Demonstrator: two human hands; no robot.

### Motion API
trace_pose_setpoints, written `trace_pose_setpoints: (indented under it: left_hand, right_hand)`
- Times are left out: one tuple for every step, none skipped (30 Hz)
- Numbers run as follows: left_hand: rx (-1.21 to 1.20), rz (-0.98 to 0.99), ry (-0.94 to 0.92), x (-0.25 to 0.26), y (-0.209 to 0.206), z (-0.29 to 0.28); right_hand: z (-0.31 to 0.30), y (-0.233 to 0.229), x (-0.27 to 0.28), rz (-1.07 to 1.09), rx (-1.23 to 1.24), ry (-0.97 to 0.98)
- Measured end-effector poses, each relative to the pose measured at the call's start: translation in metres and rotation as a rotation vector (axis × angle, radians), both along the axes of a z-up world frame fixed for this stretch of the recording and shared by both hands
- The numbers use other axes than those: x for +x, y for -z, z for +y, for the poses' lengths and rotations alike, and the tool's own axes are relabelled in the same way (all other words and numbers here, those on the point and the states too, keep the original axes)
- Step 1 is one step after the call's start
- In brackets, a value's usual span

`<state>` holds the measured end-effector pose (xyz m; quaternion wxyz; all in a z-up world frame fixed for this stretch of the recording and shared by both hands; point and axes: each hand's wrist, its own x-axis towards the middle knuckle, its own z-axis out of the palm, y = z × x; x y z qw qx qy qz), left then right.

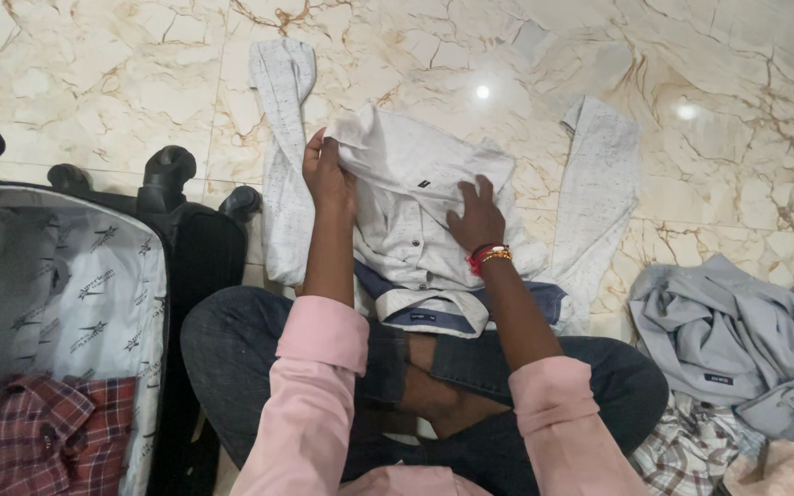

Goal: The person folds a white shirt and places it on a pile of clothes.

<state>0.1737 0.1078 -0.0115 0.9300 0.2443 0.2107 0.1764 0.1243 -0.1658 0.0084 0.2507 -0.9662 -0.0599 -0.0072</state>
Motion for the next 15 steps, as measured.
trace_pose_setpoints:
  left_hand:
    - [0.096,0.050,-0.010,0.002,-0.004,0.003]
    - [0.193,0.101,-0.020,0.004,-0.008,0.004]
    - [0.193,0.106,-0.022,0.005,-0.014,0.006]
    - [0.169,0.082,-0.039,0.007,-0.021,0.008]
    - [0.147,0.059,-0.056,0.007,-0.030,0.010]
    - [0.148,0.063,-0.059,0.008,-0.040,0.012]
    - [0.151,0.068,-0.059,0.008,-0.050,0.013]
    - [0.153,0.073,-0.059,0.009,-0.058,0.012]
    - [0.154,0.076,-0.060,0.012,-0.066,0.010]
    - [0.181,0.104,-0.036,0.017,-0.073,0.008]
    - [0.206,0.132,-0.010,0.022,-0.079,0.005]
    - [0.205,0.135,-0.009,0.030,-0.084,0.002]
    - [0.331,0.110,0.042,0.039,-0.089,-0.001]
    - [0.456,0.084,0.093,0.047,-0.094,-0.004]
    - [0.571,0.169,0.161,0.057,-0.100,-0.008]
  right_hand:
    - [-0.001,-0.003,0.006,0.003,0.000,-0.001]
    - [-0.004,-0.004,0.012,0.083,-0.011,0.012]
    - [-0.006,-0.002,0.019,0.166,-0.022,0.023]
    - [-0.009,0.004,0.025,0.171,-0.022,0.021]
    - [-0.012,0.012,0.030,0.088,-0.034,-0.037]
    - [-0.016,0.019,0.035,0.005,-0.045,-0.094]
    - [-0.020,0.026,0.041,0.010,-0.043,-0.095]
    - [-0.023,0.031,0.045,0.056,-0.033,-0.090]
    - [-0.023,0.032,0.049,0.098,-0.026,-0.084]
    - [-0.023,0.031,0.052,0.101,-0.025,-0.085]
    - [-0.026,0.026,0.055,0.090,-0.006,-0.063]
    - [-0.028,0.018,0.058,0.080,0.013,-0.042]
    - [-0.029,0.009,0.064,0.084,0.013,-0.042]
    - [-0.032,-0.003,0.072,0.115,-0.025,-0.075]
    - [-0.034,-0.015,0.082,0.144,-0.062,-0.109]
